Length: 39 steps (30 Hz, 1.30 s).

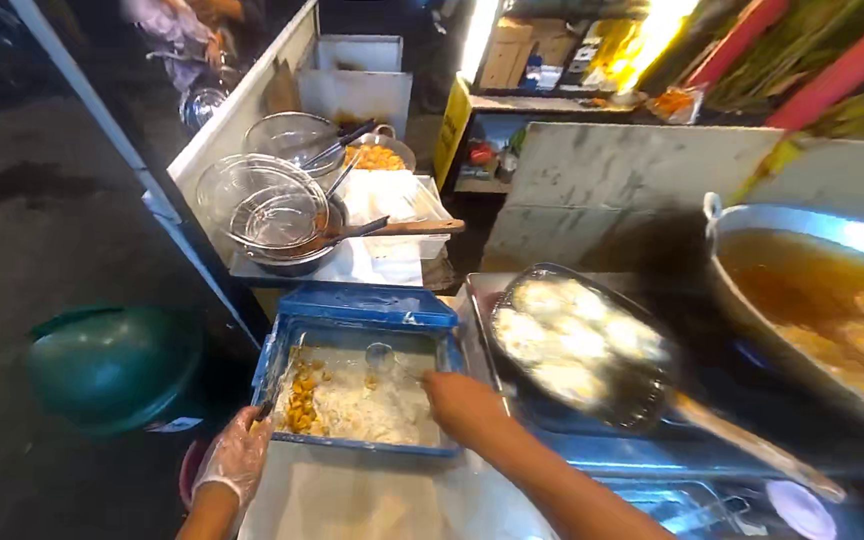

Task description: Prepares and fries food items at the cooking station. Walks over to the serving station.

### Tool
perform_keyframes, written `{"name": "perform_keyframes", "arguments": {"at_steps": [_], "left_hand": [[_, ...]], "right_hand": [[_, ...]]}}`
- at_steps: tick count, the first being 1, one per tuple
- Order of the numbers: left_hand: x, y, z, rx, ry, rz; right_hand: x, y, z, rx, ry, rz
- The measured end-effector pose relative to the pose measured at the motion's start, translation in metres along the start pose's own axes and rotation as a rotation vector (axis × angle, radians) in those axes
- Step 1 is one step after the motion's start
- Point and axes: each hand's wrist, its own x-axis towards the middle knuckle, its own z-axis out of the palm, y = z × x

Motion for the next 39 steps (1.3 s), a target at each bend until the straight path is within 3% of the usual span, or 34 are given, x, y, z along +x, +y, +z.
{"name": "perform_keyframes", "arguments": {"at_steps": [5, 8, 12, 17, 20, 23, 27, 31, 33, 36, 39], "left_hand": [[0.024, -0.028, -0.005, -0.043, -0.043, 0.028], [0.031, -0.049, 0.004, -0.246, 0.005, 0.060], [0.041, -0.059, 0.011, -0.328, 0.053, 0.045], [0.042, -0.048, -0.001, -0.265, -0.047, 0.023], [0.049, -0.056, 0.011, -0.254, -0.016, 0.052], [0.059, -0.062, 0.024, -0.273, 0.050, 0.095], [0.062, -0.058, 0.018, -0.213, 0.018, 0.105], [0.051, -0.064, 0.003, -0.214, 0.018, 0.163], [0.039, -0.076, -0.008, -0.182, 0.068, 0.253], [0.022, -0.098, -0.025, -0.183, 0.130, 0.423], [0.017, -0.107, -0.043, -0.203, 0.037, 0.543]], "right_hand": [[0.022, -0.048, 0.027, -0.131, -0.131, 0.151], [0.005, -0.062, 0.041, -0.141, -0.212, 0.090], [0.005, -0.087, 0.021, -0.097, -0.211, -0.096], [0.065, -0.141, 0.010, -0.162, -0.094, -0.040], [0.085, -0.156, 0.029, -0.189, -0.159, -0.063], [0.080, -0.149, 0.042, -0.213, -0.294, -0.193], [0.078, -0.097, 0.033, -0.046, -0.367, -0.394], [0.039, -0.053, 0.029, 0.105, -0.179, -0.383], [0.008, -0.040, 0.042, 0.126, 0.017, -0.322], [-0.031, -0.032, 0.077, 0.078, 0.451, -0.303], [-0.053, -0.032, 0.096, 0.091, 0.658, -0.270]]}}
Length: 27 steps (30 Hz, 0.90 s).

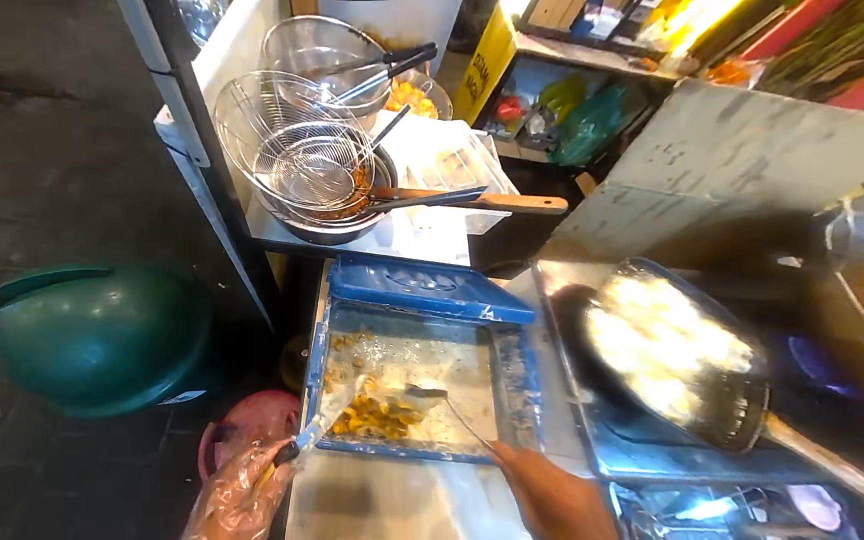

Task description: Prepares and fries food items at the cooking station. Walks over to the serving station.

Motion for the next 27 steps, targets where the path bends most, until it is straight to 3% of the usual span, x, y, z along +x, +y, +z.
{"name": "perform_keyframes", "arguments": {"at_steps": [4, 7, 10, 14, 18, 20, 23, 27], "left_hand": [[0.009, 0.017, -0.019, 0.058, -0.169, 0.061], [0.016, 0.019, -0.020, 0.107, -0.132, 0.074], [0.026, 0.024, -0.012, 0.209, -0.106, 0.004], [0.053, 0.066, 0.005, 0.423, -0.370, -0.233], [0.069, 0.108, 0.028, 0.572, -0.646, -0.328], [0.071, 0.117, 0.035, 0.632, -0.709, -0.338], [0.071, 0.127, 0.031, 0.679, -0.733, -0.323], [0.065, 0.137, 0.015, 0.682, -0.722, -0.347]], "right_hand": [[-0.014, -0.001, -0.014, 0.097, 0.123, -0.001], [-0.020, 0.003, -0.019, 0.133, 0.159, -0.080], [-0.024, 0.010, 0.002, 0.004, 0.118, -0.131], [-0.015, 0.013, 0.020, -0.095, 0.083, -0.183], [0.007, 0.020, 0.013, -0.109, 0.049, -0.162], [0.028, 0.013, 0.009, -0.158, -0.111, -0.052], [0.072, -0.018, 0.005, -0.227, -0.576, 0.179], [0.098, -0.060, 0.019, -0.295, -0.892, 0.166]]}}
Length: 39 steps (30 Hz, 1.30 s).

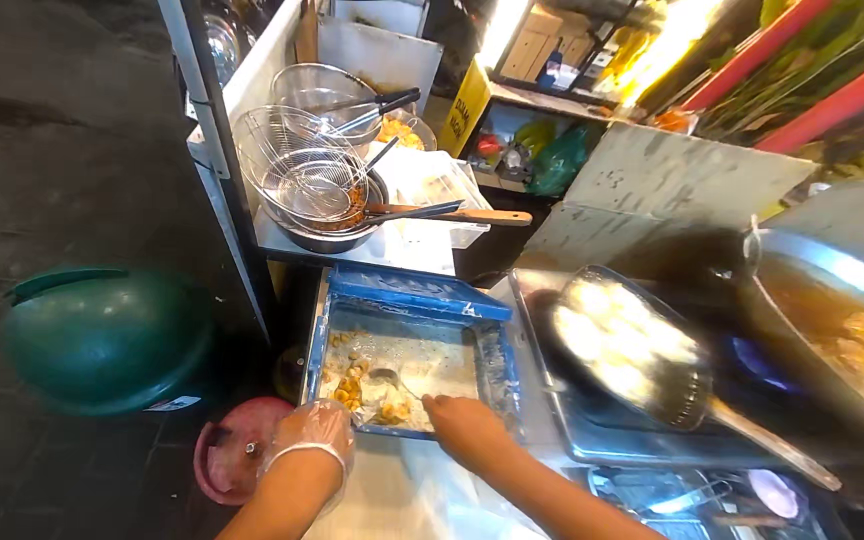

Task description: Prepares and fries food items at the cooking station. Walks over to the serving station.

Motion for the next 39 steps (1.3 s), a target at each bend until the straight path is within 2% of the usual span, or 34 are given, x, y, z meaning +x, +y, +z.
{"name": "perform_keyframes", "arguments": {"at_steps": [2, 4, 7, 9, 12, 15, 17, 20, 26, 31, 32, 35, 39], "left_hand": [[-0.003, -0.003, 0.002, 0.001, 0.002, -0.013], [-0.003, -0.006, 0.008, -0.009, 0.016, -0.018], [-0.012, -0.011, 0.007, -0.029, 0.035, -0.020], [-0.028, -0.018, 0.004, -0.065, 0.075, -0.014], [-0.050, -0.034, 0.003, -0.126, 0.177, -0.004], [-0.057, -0.046, 0.004, -0.138, 0.247, -0.007], [-0.054, -0.045, 0.005, -0.149, 0.244, 0.013], [-0.043, -0.028, 0.004, -0.167, 0.185, 0.062], [-0.007, 0.013, 0.023, -0.128, 0.181, 0.131], [-0.005, 0.022, 0.019, -0.132, 0.109, 0.051], [-0.005, 0.021, 0.016, -0.124, 0.103, 0.027], [0.000, 0.019, 0.013, -0.090, 0.086, -0.033], [0.003, 0.023, 0.013, -0.054, 0.103, -0.111]], "right_hand": [[-0.001, -0.005, -0.007, -0.011, -0.083, -0.064], [0.004, 0.016, -0.011, 0.078, -0.105, -0.174], [0.009, 0.067, -0.013, 0.348, -0.089, -0.334], [-0.009, 0.088, -0.012, 0.554, -0.051, -0.315], [-0.049, 0.093, -0.004, 0.652, 0.206, -0.237], [-0.068, 0.085, 0.019, 0.426, 0.623, -0.209], [-0.069, 0.081, 0.037, 0.316, 0.731, -0.173], [-0.068, 0.074, 0.053, 0.260, 0.679, -0.080], [-0.074, 0.061, 0.071, 0.216, 0.725, -0.066], [-0.075, 0.061, 0.067, 0.198, 0.749, 0.006], [-0.074, 0.060, 0.061, 0.198, 0.693, 0.041], [-0.068, 0.050, 0.029, 0.222, 0.337, 0.219], [-0.055, 0.031, 0.003, 0.124, 0.144, 0.372]]}}
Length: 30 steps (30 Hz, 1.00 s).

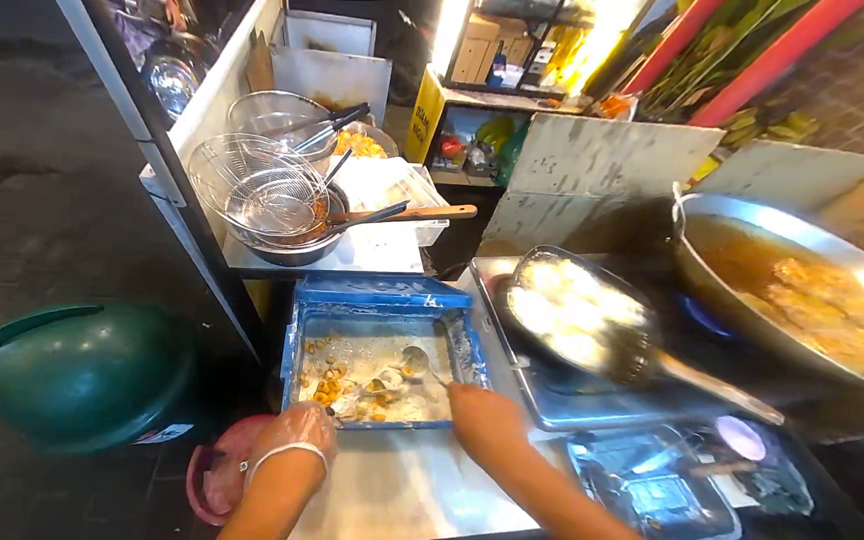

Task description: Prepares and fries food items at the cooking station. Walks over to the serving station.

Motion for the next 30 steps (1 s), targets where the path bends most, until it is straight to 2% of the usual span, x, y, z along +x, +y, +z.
{"name": "perform_keyframes", "arguments": {"at_steps": [5, 11, 14, 16, 18, 21, 26, 27, 30], "left_hand": [[0.001, 0.019, -0.003, 0.041, -0.002, -0.020], [0.012, 0.022, 0.005, 0.031, -0.007, 0.041], [0.014, 0.021, 0.011, 0.029, 0.009, 0.037], [0.008, 0.018, 0.010, 0.027, 0.032, 0.022], [-0.003, 0.013, 0.002, 0.017, 0.044, 0.022], [-0.028, 0.002, -0.012, 0.009, 0.049, 0.009], [-0.057, -0.007, -0.022, -0.028, 0.122, 0.006], [-0.059, -0.003, -0.022, -0.040, 0.130, 0.017], [-0.052, 0.013, -0.017, -0.045, 0.129, 0.057]], "right_hand": [[-0.002, -0.030, -0.007, -0.113, -0.122, -0.057], [0.005, -0.049, 0.000, -0.058, -0.095, -0.189], [0.023, -0.041, 0.005, 0.045, -0.092, -0.241], [0.039, -0.017, 0.011, 0.174, -0.074, -0.294], [0.045, 0.014, 0.017, 0.260, -0.020, -0.322], [0.018, 0.042, 0.006, 0.216, 0.103, -0.280], [-0.015, 0.057, 0.015, 0.121, 0.559, -0.300], [-0.015, 0.055, 0.019, 0.116, 0.562, -0.317], [-0.016, 0.044, 0.020, 0.081, 0.305, -0.318]]}}
